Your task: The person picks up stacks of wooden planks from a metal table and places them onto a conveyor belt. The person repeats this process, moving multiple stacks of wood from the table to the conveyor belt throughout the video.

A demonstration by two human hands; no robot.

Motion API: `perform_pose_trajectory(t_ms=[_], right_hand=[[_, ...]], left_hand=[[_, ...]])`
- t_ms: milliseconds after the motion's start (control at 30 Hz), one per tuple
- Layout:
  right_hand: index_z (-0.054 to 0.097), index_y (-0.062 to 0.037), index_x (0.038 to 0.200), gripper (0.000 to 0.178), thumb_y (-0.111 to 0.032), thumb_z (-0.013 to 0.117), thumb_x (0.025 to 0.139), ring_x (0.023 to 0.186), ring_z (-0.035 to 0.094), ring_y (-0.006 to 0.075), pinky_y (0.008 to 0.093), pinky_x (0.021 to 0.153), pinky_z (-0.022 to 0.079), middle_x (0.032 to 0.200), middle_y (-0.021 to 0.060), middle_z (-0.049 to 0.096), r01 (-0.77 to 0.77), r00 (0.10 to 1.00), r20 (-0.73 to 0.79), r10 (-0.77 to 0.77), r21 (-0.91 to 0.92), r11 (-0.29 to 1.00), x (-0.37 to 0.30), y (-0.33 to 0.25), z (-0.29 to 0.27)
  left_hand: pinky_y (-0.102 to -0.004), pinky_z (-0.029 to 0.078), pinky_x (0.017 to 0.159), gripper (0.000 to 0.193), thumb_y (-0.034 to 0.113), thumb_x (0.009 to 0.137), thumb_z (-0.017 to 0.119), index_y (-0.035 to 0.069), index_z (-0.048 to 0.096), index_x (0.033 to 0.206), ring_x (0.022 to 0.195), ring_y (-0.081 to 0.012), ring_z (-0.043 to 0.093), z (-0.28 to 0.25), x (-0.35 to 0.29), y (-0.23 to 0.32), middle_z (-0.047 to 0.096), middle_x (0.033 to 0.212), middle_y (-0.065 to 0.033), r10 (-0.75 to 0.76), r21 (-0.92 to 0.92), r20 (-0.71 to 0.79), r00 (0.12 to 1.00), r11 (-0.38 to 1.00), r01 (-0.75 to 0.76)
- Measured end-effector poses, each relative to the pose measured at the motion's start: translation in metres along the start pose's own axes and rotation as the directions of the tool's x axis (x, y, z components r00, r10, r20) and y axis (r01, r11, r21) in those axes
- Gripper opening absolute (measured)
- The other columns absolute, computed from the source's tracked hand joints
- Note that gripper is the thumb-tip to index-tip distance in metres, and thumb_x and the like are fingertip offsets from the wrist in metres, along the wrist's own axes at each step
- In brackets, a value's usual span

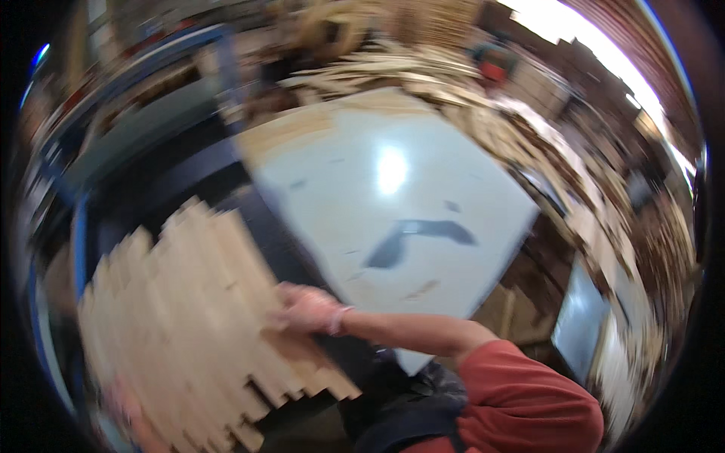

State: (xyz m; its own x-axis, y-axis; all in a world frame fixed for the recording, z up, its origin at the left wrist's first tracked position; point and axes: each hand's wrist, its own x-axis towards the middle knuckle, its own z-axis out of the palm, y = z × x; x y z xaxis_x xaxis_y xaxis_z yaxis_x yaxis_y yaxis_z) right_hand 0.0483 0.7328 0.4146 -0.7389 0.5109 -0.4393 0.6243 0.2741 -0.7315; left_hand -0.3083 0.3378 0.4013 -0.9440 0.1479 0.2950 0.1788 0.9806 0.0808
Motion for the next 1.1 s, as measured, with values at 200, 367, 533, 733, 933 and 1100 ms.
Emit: perform_pose_trajectory(t_ms=[200,367,533,733,933,1100], right_hand=[[0.053,-0.0040,0.098,0.035,-0.035,0.070,0.099,0.082,0.055,0.0171,0.0416,0.074,0.048,0.082,0.0046,0.055,0.299,0.906,0.123,-0.406,0.493,0.817,0.006,0.097,0.020],[0.052,-0.0063,0.094,0.029,-0.031,0.066,0.101,0.076,0.052,0.0118,0.0322,0.070,0.047,0.079,-0.0009,0.047,0.157,0.847,0.252,-0.469,0.723,0.673,-0.100,0.174,-0.061],[0.058,-0.0028,0.156,0.063,-0.035,0.069,0.103,0.086,0.057,0.0089,0.0269,0.076,0.050,0.098,-0.0015,0.062,0.076,0.980,0.013,-0.196,0.894,0.441,-0.213,0.314,-0.147],[0.065,-0.0074,0.143,0.039,-0.022,0.067,0.107,0.081,0.054,0.0036,0.0233,0.069,0.047,0.101,-0.0064,0.062,0.308,0.909,-0.313,0.275,0.949,0.059,-0.331,0.547,-0.171],[0.067,-0.0117,0.131,0.027,-0.026,0.069,0.107,0.085,0.064,0.0097,0.0286,0.077,0.057,0.103,-0.0013,0.067,0.488,0.698,-0.253,0.671,0.852,-0.187,-0.426,0.638,-0.167],[0.064,-0.0120,0.109,0.018,-0.028,0.071,0.106,0.078,0.062,0.0126,0.0315,0.071,0.057,0.094,-0.0001,0.064,0.620,0.539,-0.048,0.841,0.699,-0.357,-0.426,0.671,-0.143]], left_hand=[[-0.0479,0.044,0.122,0.070,0.047,0.110,0.055,-0.009,0.056,0.152,0.143,-0.0360,0.056,-0.079,-0.045,0.194,0.058,0.155,-0.0242,0.279,-0.531,-0.232,0.932,0.766,-0.362],[-0.0467,0.048,0.120,0.062,0.038,0.110,0.059,-0.010,0.057,0.150,0.138,-0.0346,0.061,-0.113,-0.135,0.359,0.062,0.150,-0.0234,0.579,-0.890,-0.119,0.807,0.298,-0.345],[-0.0456,0.052,0.117,0.054,0.029,0.111,0.062,-0.010,0.058,0.149,0.133,-0.0333,0.066,-0.094,-0.266,0.521,0.067,0.145,-0.0227,0.863,-0.999,0.033,0.505,0.019,0.034],[-0.0395,0.051,0.117,0.037,0.012,0.109,0.059,-0.007,0.068,0.140,0.128,-0.0247,0.067,-0.115,-0.527,0.691,0.073,0.134,-0.0147,0.987,-0.929,0.160,0.019,0.144,0.340],[-0.0358,0.051,0.111,0.047,0.020,0.106,0.070,-0.003,0.065,0.146,0.127,-0.0208,0.066,-0.062,-0.698,0.765,0.073,0.135,-0.0117,0.748,-0.844,0.352,-0.563,0.514,0.155],[-0.0346,0.048,0.115,0.058,0.029,0.104,0.071,-0.004,0.061,0.150,0.133,-0.0247,0.065,-0.044,-0.742,0.844,0.070,0.144,-0.0168,0.529,-0.923,0.379,-0.759,0.272,-0.272]])
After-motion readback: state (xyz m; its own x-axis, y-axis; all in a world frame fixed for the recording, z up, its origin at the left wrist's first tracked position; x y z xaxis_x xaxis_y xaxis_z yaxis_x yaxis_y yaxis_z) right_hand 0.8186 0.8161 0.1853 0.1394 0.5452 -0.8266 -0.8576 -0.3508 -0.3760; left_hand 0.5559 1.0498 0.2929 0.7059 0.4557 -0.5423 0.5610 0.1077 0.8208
